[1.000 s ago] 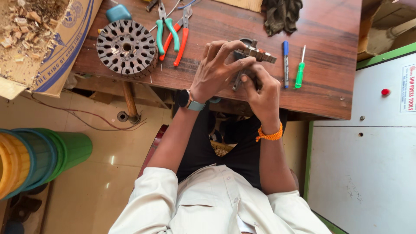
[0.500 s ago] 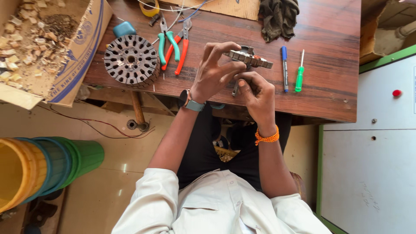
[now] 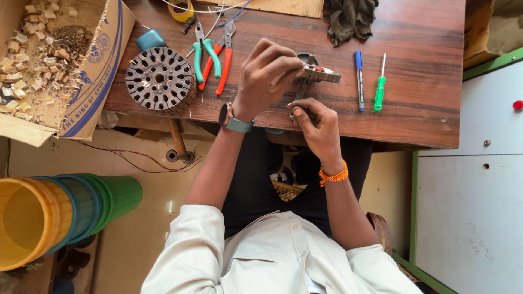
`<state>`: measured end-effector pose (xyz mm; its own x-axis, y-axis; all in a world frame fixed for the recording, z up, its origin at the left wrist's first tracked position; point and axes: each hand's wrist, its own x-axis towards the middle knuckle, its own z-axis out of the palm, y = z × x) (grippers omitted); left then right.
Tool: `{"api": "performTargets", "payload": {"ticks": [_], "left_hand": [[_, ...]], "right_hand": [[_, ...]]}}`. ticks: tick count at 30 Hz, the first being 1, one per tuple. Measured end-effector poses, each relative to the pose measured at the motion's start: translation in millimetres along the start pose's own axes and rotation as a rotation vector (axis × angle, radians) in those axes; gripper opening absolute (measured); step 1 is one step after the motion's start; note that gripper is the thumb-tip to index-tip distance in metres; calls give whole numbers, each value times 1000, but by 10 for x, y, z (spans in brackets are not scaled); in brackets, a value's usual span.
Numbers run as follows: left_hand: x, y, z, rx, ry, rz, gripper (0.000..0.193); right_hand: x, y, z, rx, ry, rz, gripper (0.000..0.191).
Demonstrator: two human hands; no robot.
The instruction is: The person assembles a cylindrical electrical component by inserting small white and orange pieces into slots on a metal rotor. They use a green screwdriver to adjust and secure the pieces, repeatedly rotating and inspecting the assembly on a wooden workbench.
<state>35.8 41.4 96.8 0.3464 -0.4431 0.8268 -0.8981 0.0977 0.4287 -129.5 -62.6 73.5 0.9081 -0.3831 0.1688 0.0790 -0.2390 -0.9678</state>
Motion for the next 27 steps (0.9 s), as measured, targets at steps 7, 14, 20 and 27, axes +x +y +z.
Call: {"api": "performTargets", "payload": {"ticks": [7, 14, 20, 27], "left_hand": [[292, -193, 22, 13, -217, 40, 11], [579, -279, 99, -25, -390, 129, 8], [608, -386, 221, -134, -494, 63, 9], [705, -585, 182, -390, -758, 5, 9]], "right_hand": [[-82, 52, 49, 8, 6, -30, 25], [-174, -33, -58, 65, 52, -10, 28], [-289, -40, -119, 69, 55, 47, 30], [-472, 32, -163, 152, 7, 49, 25]]}}
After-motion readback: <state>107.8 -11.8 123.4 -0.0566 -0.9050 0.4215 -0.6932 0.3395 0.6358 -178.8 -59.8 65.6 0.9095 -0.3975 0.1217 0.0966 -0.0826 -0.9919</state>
